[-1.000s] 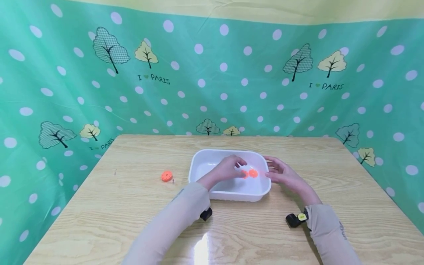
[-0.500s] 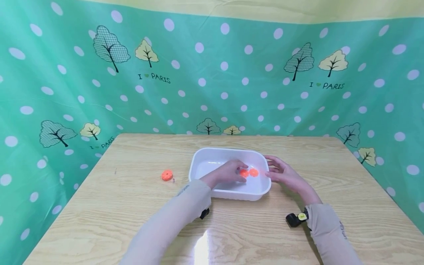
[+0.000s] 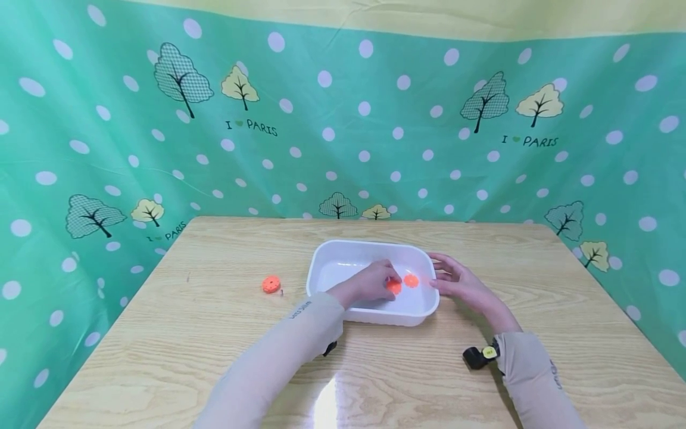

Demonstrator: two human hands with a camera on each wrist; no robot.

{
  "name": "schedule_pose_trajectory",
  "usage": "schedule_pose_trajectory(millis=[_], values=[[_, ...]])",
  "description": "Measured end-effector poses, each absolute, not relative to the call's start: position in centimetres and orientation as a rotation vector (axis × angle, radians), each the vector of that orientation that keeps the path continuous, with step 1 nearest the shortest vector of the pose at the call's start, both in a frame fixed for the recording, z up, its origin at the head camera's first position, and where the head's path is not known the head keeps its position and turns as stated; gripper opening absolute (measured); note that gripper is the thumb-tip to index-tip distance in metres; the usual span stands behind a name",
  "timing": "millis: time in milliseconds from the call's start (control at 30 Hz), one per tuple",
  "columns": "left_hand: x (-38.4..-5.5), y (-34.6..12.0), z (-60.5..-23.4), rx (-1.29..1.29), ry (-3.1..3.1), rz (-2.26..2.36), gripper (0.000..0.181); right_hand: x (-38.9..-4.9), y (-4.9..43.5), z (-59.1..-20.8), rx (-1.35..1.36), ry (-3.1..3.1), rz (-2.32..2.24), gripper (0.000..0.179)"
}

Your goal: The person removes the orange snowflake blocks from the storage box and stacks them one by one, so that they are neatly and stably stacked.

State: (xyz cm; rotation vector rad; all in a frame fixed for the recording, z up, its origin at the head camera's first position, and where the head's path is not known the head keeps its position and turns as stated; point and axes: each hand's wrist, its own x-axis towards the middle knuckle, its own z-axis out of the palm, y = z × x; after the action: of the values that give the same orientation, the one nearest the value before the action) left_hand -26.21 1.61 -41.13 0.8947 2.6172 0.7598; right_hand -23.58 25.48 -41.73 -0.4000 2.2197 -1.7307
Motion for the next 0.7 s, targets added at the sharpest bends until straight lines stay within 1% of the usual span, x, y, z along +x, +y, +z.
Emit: schedule_pose_trajectory(millis=[167, 333, 500, 700], values=[[-26.24, 1.68, -41.08, 0.913, 2.658, 0.701, 0.024, -23.59, 25.42, -41.71, -0.410, 2.220, -1.737, 0.069], [-26.38, 1.60, -41.18, 0.950, 2.675, 0.669, 0.021, -23.53, 25.36, -41.66, -0.394, 2.220, -1.739, 0.068], [-26.50, 1.53, -41.30, 0.963, 2.659, 0.699, 0.023, -23.48, 25.39, -41.71, -0.394, 2.231, -1.724, 0.068], [-26.62, 1.47, -40.99, 0.871, 2.617, 0.843, 0.028, -23.45, 25.27, -41.69, -0.377, 2.237, -1.722, 0.068]])
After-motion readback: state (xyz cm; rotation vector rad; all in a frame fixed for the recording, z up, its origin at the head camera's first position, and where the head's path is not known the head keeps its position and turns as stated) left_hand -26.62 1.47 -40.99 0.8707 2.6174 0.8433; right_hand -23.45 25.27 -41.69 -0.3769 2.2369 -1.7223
